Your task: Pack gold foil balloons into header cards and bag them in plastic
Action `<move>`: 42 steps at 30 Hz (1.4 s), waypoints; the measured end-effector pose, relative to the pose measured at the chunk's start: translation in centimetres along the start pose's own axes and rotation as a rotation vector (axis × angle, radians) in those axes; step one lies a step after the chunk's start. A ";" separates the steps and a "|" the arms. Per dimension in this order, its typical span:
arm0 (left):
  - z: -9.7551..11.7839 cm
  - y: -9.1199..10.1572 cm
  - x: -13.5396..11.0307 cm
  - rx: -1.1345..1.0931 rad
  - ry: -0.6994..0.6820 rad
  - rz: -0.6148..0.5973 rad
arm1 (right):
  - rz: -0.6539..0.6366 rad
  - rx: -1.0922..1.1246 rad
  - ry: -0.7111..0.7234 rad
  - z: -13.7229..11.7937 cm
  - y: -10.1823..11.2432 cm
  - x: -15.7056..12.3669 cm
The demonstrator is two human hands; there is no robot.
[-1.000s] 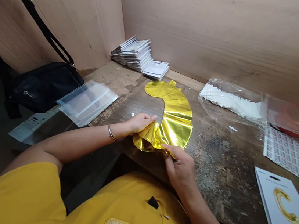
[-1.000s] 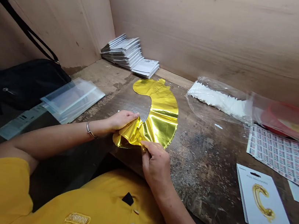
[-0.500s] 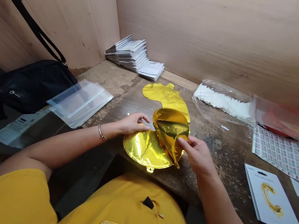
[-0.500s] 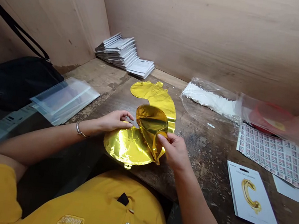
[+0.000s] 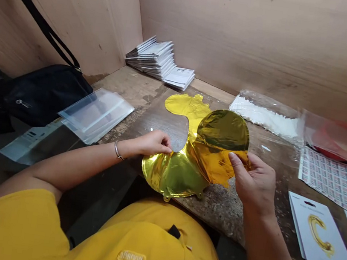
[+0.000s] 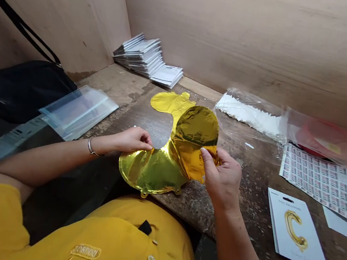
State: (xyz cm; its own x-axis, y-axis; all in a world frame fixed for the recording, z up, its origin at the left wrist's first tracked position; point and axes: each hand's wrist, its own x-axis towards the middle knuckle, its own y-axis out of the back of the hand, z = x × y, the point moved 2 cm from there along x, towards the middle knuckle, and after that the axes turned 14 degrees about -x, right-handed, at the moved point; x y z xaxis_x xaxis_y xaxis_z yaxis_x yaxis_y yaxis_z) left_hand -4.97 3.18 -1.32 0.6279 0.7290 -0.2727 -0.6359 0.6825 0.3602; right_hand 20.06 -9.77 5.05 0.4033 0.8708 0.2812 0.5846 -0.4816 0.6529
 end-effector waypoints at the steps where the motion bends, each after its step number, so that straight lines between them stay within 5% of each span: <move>1: -0.1 0.1 0.1 0.042 -0.019 0.020 | 0.012 0.015 -0.014 0.2 0.0 0.1; 6: 0.0 0.3 0.6 0.189 -0.076 0.067 | 0.116 0.038 -0.011 -0.1 0.6 0.5; 15: 0.8 0.2 0.6 0.269 -0.087 0.058 | 0.084 -0.035 -0.071 0.7 0.1 -0.1; 20: 4.1 -0.8 -2.0 0.507 -0.427 0.234 | 0.052 -0.007 -0.022 0.4 0.0 0.1; 24: 4.7 -5.2 -2.4 0.610 -0.804 -0.072 | -0.024 -0.058 0.184 -1.6 -1.0 -0.5; 28: 2.1 -8.2 -0.3 0.676 -0.798 -0.145 | -0.175 -0.251 0.623 -2.4 -2.8 -2.9; 32: 0.5 -8.5 0.4 0.701 -0.757 -0.154 | -0.153 -0.364 0.642 0.6 -4.0 -3.6; 37: 2.0 -7.6 -0.4 0.692 -0.810 -0.171 | -0.077 -0.234 0.342 0.6 -1.4 2.6; 42: 5.7 -6.4 1.8 0.666 -0.729 -0.211 | 0.399 -0.207 0.298 -5.7 5.6 10.0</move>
State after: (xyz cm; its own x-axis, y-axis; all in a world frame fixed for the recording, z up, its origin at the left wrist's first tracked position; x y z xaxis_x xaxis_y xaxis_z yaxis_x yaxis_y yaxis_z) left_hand 2.82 -0.20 0.96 0.9616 0.2346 0.1427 -0.2397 0.4633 0.8532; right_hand 23.37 -3.23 15.52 0.3309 0.6290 0.7034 0.2640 -0.7774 0.5710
